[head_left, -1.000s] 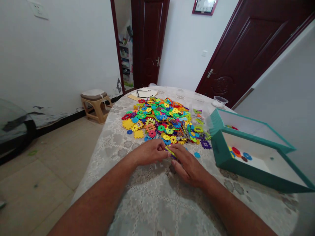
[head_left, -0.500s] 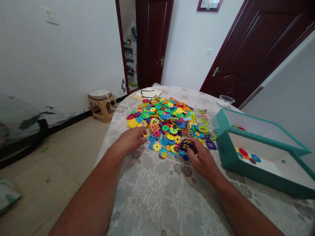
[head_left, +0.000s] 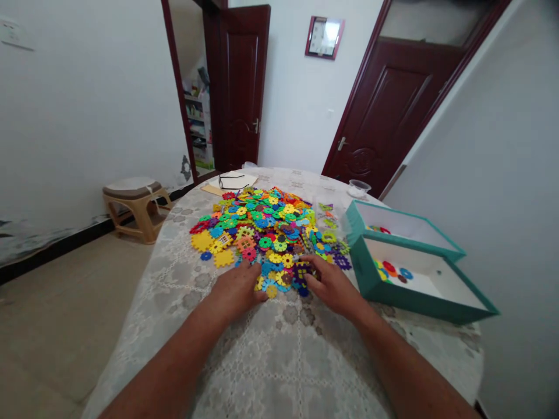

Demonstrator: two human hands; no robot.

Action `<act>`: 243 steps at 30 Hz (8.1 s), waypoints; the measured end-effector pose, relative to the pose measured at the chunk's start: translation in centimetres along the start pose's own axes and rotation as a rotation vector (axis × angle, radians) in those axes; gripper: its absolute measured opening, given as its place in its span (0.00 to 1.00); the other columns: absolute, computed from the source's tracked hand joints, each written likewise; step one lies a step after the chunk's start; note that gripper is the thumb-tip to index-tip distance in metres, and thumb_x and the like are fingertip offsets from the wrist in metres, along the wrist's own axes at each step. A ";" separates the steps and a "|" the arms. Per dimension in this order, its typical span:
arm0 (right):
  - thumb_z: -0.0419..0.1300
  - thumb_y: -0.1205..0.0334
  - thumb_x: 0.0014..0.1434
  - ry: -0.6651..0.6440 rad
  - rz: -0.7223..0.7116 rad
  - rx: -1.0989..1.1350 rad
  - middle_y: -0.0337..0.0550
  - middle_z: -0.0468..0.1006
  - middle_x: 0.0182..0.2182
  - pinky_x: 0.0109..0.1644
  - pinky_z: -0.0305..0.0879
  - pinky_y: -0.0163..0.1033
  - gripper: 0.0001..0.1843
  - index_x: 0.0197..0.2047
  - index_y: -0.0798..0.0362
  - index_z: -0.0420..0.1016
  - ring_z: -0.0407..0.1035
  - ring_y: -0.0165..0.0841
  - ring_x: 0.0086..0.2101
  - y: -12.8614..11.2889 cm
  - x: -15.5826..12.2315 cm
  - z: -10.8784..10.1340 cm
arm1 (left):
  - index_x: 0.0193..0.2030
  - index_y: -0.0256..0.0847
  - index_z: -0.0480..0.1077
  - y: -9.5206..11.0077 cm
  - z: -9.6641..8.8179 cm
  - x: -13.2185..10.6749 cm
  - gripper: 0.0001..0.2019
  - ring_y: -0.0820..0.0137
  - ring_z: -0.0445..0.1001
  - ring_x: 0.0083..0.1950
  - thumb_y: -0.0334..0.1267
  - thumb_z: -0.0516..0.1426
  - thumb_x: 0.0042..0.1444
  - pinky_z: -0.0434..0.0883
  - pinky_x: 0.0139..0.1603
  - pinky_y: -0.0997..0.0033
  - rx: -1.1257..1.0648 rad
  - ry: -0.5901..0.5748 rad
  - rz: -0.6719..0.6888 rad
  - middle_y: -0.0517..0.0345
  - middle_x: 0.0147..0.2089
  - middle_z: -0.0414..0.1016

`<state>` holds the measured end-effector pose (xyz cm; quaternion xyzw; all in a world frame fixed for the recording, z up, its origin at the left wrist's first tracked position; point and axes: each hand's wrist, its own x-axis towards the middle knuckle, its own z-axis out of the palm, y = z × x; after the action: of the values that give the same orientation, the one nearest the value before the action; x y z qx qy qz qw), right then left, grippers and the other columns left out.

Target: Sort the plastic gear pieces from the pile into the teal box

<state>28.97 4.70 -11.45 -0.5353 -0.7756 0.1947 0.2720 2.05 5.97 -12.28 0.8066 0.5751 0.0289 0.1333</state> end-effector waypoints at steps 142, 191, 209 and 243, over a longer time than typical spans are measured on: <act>0.64 0.69 0.59 -0.212 -0.057 0.193 0.39 0.80 0.46 0.48 0.65 0.36 0.27 0.61 0.45 0.71 0.73 0.33 0.42 -0.3 -0.8 1.0 | 0.34 0.42 0.69 2.2 0.0 0.9 0.13 0.66 0.72 0.36 0.44 0.51 0.67 0.58 0.36 0.68 -0.195 0.020 0.250 0.56 0.35 0.76; 0.63 0.56 0.65 -0.022 -0.147 -0.297 0.52 0.72 0.49 0.57 0.68 0.48 0.16 0.55 0.52 0.73 0.68 0.44 0.51 -0.9 -0.5 4.9 | 0.44 0.44 0.73 -0.5 0.8 0.7 0.06 0.62 0.75 0.48 0.38 0.60 0.60 0.68 0.47 0.67 -0.108 -0.004 0.239 0.54 0.46 0.75; 0.63 0.65 0.62 -0.165 -0.097 -0.114 0.46 0.78 0.43 0.50 0.66 0.41 0.10 0.47 0.50 0.79 0.72 0.39 0.45 0.8 -0.8 2.6 | 0.44 0.44 0.74 1.9 1.3 0.7 0.10 0.64 0.74 0.45 0.31 0.55 0.59 0.66 0.45 0.67 -0.243 -0.011 0.302 0.56 0.44 0.79; 0.64 0.64 0.63 -0.168 -0.170 -0.028 0.49 0.79 0.52 0.58 0.68 0.48 0.23 0.61 0.50 0.75 0.73 0.42 0.52 1.0 0.6 4.5 | 0.43 0.44 0.74 2.2 0.6 0.6 0.07 0.59 0.76 0.50 0.40 0.61 0.59 0.70 0.48 0.65 -0.193 0.016 0.191 0.52 0.47 0.79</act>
<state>26.70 5.52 -15.36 -0.4532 -0.8409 0.2040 0.2141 4.40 5.79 -12.42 0.8409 0.4912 0.1033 0.2024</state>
